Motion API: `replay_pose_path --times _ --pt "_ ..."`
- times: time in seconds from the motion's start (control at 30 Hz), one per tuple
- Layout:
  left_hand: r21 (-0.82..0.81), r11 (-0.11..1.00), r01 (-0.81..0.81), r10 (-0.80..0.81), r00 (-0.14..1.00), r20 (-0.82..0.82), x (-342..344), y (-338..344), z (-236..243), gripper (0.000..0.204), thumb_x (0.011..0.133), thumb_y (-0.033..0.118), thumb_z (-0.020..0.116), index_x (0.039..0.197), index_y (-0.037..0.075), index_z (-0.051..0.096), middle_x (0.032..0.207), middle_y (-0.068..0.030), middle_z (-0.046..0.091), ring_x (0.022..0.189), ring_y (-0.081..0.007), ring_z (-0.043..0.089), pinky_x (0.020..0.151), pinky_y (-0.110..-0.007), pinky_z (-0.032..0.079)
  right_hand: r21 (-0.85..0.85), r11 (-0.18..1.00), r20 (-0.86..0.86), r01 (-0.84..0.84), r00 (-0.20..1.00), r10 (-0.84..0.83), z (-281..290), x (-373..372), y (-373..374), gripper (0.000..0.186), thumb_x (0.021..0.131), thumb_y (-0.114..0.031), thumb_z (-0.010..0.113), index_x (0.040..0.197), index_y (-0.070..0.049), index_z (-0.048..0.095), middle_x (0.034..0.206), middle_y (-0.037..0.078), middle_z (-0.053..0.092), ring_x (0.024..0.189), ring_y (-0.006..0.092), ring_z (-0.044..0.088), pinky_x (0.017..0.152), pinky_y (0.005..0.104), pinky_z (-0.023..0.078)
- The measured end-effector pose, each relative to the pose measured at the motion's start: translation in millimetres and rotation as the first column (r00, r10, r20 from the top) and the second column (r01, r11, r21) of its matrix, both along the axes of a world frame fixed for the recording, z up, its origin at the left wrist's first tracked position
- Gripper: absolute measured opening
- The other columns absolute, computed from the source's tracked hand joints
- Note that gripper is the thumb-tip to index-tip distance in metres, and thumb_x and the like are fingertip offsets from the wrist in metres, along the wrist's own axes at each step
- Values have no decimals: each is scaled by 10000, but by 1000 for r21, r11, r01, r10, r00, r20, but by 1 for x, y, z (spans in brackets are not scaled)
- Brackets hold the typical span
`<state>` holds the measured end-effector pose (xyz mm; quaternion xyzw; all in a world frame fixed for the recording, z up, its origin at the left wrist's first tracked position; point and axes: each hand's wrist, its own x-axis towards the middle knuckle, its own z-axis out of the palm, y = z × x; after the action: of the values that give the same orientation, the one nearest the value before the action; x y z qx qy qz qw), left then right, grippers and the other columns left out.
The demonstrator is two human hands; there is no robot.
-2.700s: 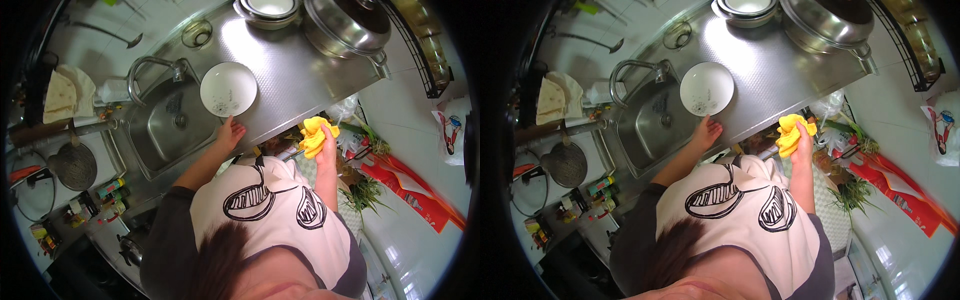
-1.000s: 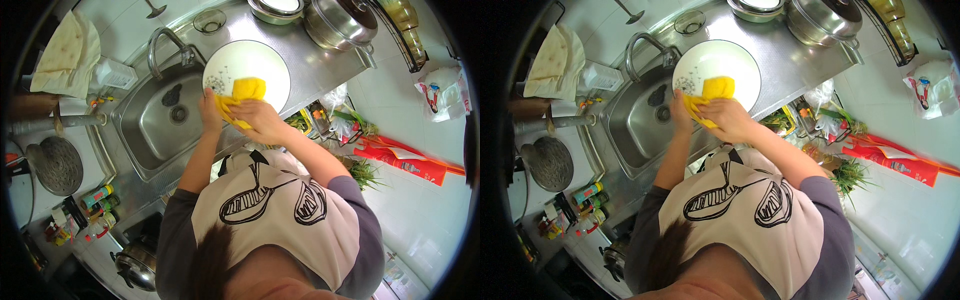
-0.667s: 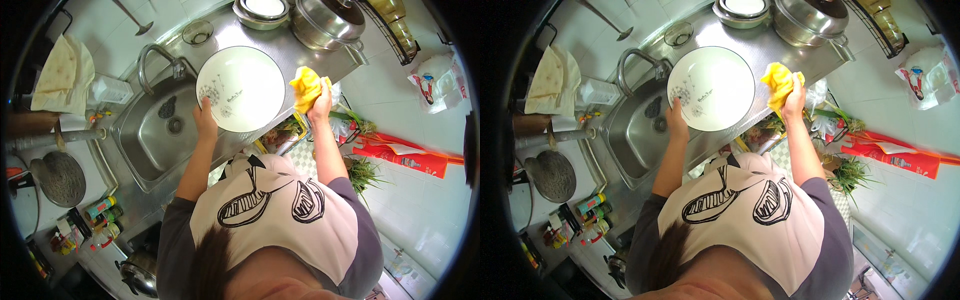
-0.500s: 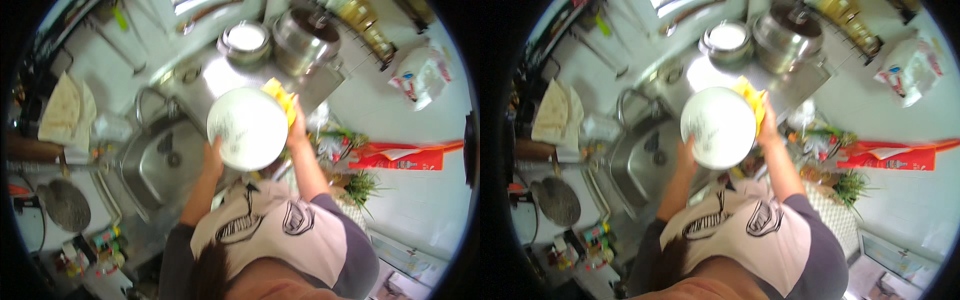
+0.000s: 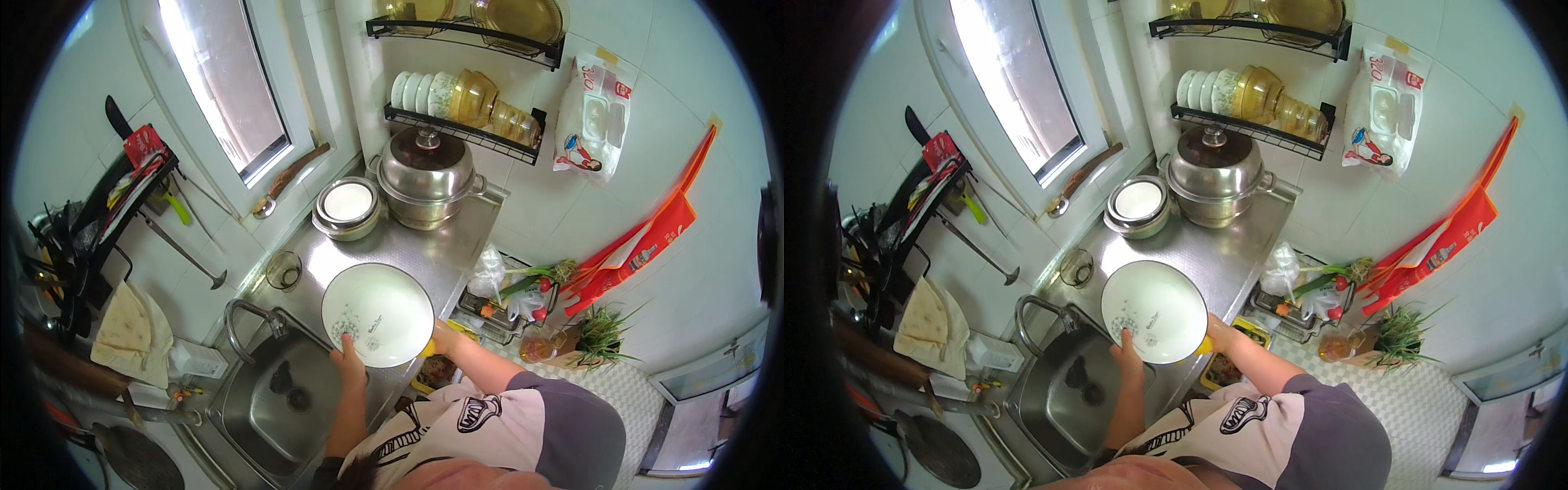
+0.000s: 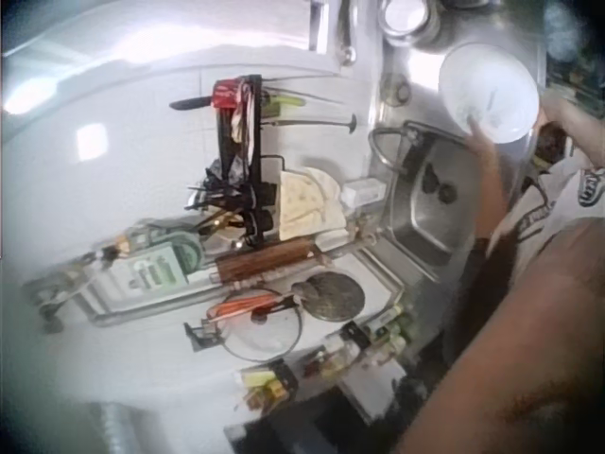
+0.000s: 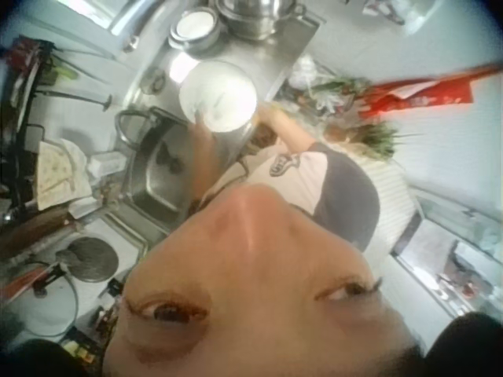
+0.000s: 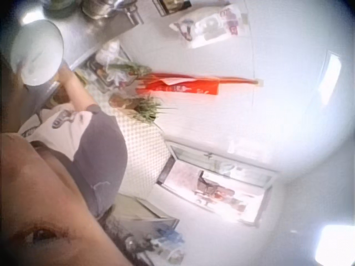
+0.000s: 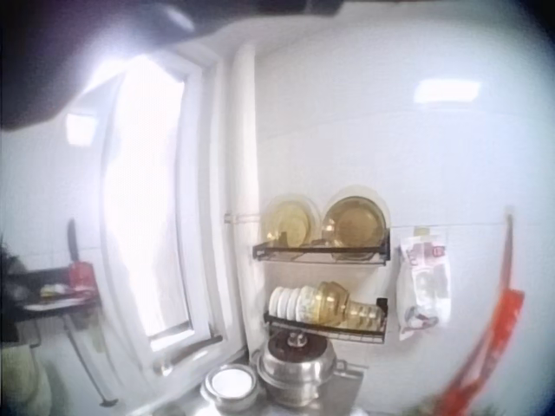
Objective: The person washes several white bowls and a plate in a kitchen sink using a sponge and running water. They rinse each item, wipe them with a yellow cloth, and place them on a drying rack. The person also wipes the sink area and handles a wok and ladle at the end.
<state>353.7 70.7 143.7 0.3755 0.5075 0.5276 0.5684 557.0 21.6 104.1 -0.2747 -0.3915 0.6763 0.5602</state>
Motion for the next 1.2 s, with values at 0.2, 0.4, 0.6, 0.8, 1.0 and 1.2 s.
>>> replay_pose_path --times 0.2,0.4,0.6,0.8,1.0,1.2 --pt "372 925 79 85 911 -404 -8 39 32 360 929 225 503 838 -111 593 747 -102 635 656 -145 551 604 -312 456 -380 901 -615 208 671 -414 40 30 -36 444 908 -310 397 1198 5 513 1192 172 560 1088 335 543 934 468 428" --pt "718 681 143 26 975 -219 83 136 201 321 944 208 484 875 -89 586 770 -55 599 688 -107 497 596 -318 420 -197 864 -422 463 756 -501 59 69 -69 515 916 -364 327 1274 -17 456 1281 201 489 1170 398 467 958 570 371" --pt "977 210 22 242 967 -74 256 200 420 478 878 398 542 799 -71 589 691 -209 603 680 -317 585 676 -411 444 -323 823 -626 467 547 -556 6 105 -114 466 922 -367 349 1220 -47 512 1247 193 523 1108 390 516 895 580 411" --pt "984 171 53 245 965 -95 380 225 489 436 890 380 542 952 -45 621 823 -170 646 761 -244 579 745 -358 446 -418 761 -657 496 414 -630 -16 160 -168 456 906 -357 333 1170 -46 536 1157 207 576 998 418 569 798 582 460" --pt "975 162 153 136 975 -175 433 251 479 450 882 397 517 964 -36 610 858 -209 641 815 -340 600 760 -404 449 -486 627 -579 608 313 -753 -15 214 -192 455 903 -370 318 1146 -55 539 1149 210 577 981 403 580 820 536 473" --pt "946 267 185 -1 981 -192 463 281 469 445 873 422 558 955 -10 632 836 -122 650 784 -221 589 732 -351 451 -501 643 -598 579 305 -741 0 252 -181 481 910 -394 299 1176 -59 518 1172 190 565 991 452 558 809 578 454"
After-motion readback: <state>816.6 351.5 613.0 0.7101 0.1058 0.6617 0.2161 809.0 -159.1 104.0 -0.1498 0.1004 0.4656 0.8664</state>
